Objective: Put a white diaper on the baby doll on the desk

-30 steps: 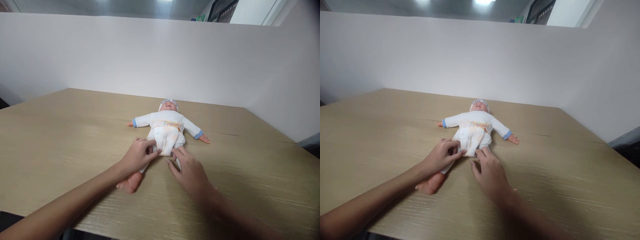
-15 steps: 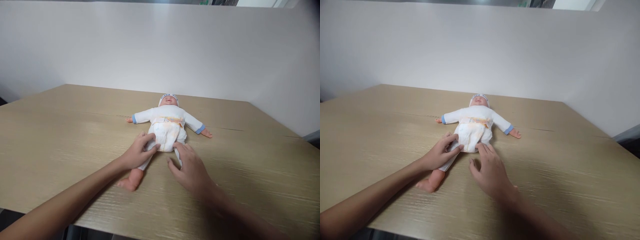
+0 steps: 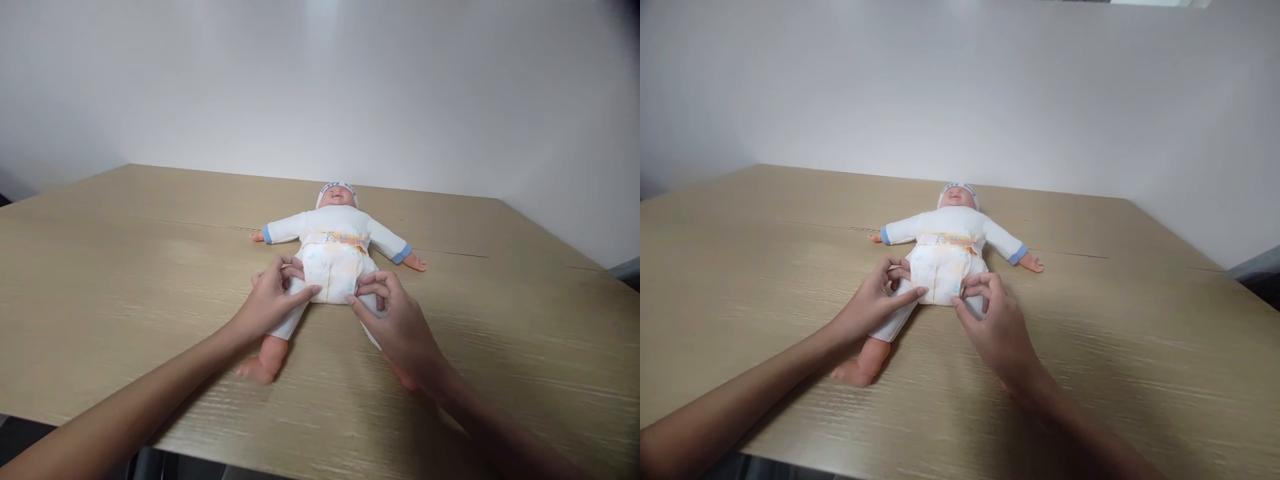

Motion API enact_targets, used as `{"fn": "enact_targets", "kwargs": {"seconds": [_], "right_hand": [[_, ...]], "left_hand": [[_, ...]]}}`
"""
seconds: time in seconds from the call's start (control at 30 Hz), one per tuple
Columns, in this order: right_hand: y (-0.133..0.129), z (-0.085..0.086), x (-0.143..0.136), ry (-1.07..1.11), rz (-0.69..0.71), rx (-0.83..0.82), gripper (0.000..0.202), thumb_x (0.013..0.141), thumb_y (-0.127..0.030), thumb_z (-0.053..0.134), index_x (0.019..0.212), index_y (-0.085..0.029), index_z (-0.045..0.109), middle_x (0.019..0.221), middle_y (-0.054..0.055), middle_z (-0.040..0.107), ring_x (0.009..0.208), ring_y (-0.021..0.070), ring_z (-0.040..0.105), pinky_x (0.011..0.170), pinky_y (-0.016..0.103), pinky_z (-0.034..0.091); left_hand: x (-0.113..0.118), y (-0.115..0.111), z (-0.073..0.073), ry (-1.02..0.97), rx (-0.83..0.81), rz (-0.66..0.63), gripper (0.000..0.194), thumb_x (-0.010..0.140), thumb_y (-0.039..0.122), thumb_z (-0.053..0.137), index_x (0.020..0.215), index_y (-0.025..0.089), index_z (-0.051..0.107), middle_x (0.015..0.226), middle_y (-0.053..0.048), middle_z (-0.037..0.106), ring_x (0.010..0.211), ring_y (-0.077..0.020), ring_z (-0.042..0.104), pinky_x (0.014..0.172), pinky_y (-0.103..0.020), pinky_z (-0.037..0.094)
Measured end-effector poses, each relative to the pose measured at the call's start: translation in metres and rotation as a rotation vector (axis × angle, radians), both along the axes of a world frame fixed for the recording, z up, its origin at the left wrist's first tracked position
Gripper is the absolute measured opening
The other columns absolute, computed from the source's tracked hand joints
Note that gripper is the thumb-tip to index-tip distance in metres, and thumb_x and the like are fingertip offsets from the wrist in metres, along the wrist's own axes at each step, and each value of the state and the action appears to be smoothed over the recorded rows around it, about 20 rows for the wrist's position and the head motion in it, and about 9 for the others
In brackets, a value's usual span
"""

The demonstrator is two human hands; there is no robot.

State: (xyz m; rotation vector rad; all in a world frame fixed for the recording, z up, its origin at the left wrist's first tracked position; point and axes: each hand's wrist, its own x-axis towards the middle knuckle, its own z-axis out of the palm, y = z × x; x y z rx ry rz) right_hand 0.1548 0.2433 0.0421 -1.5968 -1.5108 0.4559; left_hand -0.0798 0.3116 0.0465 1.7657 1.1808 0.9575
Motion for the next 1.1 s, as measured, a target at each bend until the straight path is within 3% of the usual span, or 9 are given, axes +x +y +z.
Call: {"fn": "enact_targets", "kwargs": {"seconds": [0.2,0.37,0.5,0.7,0.83,0.97,1.1], "right_hand": [[-0.001,-0.001,0.005,-0.178,0.029,0.027,0.027,0.096,-0.052,0.070,0.105,-0.028,0.079,0.100,0.006,0.083,0.075,0.0248,0.062,0.079,0.042,0.050],[0.003,0.000,-0.002,-0.201,0.102,0.052,0.028,0.098,-0.052,0.069,0.093,-0.027,0.080,0.094,0.006,0.081,0.083,0.0275,0.063,0.079,0.041,0.049],[0.008,0.002,-0.006,-0.074,0.063,-0.040,0.031,0.094,-0.054,0.071,0.088,-0.025,0.080,0.090,0.005,0.079,0.088,0.0280,0.067,0.080,0.040,0.050],[0.007,0.008,-0.004,0.144,0.056,-0.204,0.038,0.092,-0.061,0.072,0.097,-0.024,0.080,0.091,0.003,0.078,0.083,0.0250,0.067,0.072,0.035,0.049],[0.005,0.005,-0.005,-0.020,0.012,-0.055,0.033,0.094,-0.056,0.071,0.093,-0.024,0.078,0.089,0.005,0.077,0.083,0.0268,0.065,0.076,0.039,0.049],[0.002,0.000,-0.005,-0.250,0.067,0.153,0.021,0.100,-0.042,0.065,0.094,-0.024,0.074,0.096,0.007,0.077,0.091,0.0289,0.064,0.088,0.045,0.049],[0.003,-0.003,-0.001,-0.288,0.057,0.182,0.019,0.101,-0.040,0.067,0.097,-0.023,0.076,0.111,0.011,0.070,0.101,0.0301,0.065,0.093,0.047,0.051]], "left_hand": [[-0.002,-0.005,0.010,0.105,0.025,-0.024,0.038,0.088,0.053,0.081,0.108,0.021,0.073,0.101,-0.008,0.078,0.094,-0.0272,0.068,0.084,-0.041,0.051],[-0.003,0.002,0.015,0.101,-0.055,-0.133,0.039,0.089,0.060,0.076,0.093,0.022,0.078,0.088,-0.004,0.076,0.084,-0.0241,0.065,0.076,-0.038,0.051],[-0.005,0.009,0.011,-0.037,-0.192,-0.218,0.041,0.092,0.063,0.072,0.098,0.023,0.079,0.091,-0.006,0.077,0.085,-0.0251,0.067,0.073,-0.039,0.054],[-0.004,0.009,0.008,-0.219,-0.339,-0.233,0.048,0.092,0.068,0.073,0.099,0.021,0.077,0.097,-0.008,0.077,0.092,-0.0263,0.069,0.077,-0.039,0.057],[-0.002,0.008,0.006,-0.326,-0.383,-0.191,0.051,0.088,0.070,0.077,0.097,0.020,0.076,0.103,-0.008,0.076,0.093,-0.0240,0.068,0.077,-0.035,0.055],[-0.001,0.007,0.002,-0.353,-0.376,-0.180,0.053,0.087,0.072,0.078,0.095,0.019,0.077,0.098,-0.006,0.076,0.087,-0.0210,0.065,0.073,-0.031,0.051],[0.000,0.007,0.001,-0.373,-0.373,-0.173,0.049,0.086,0.068,0.081,0.094,0.019,0.079,0.099,-0.006,0.079,0.087,-0.0211,0.067,0.074,-0.031,0.052]]}}
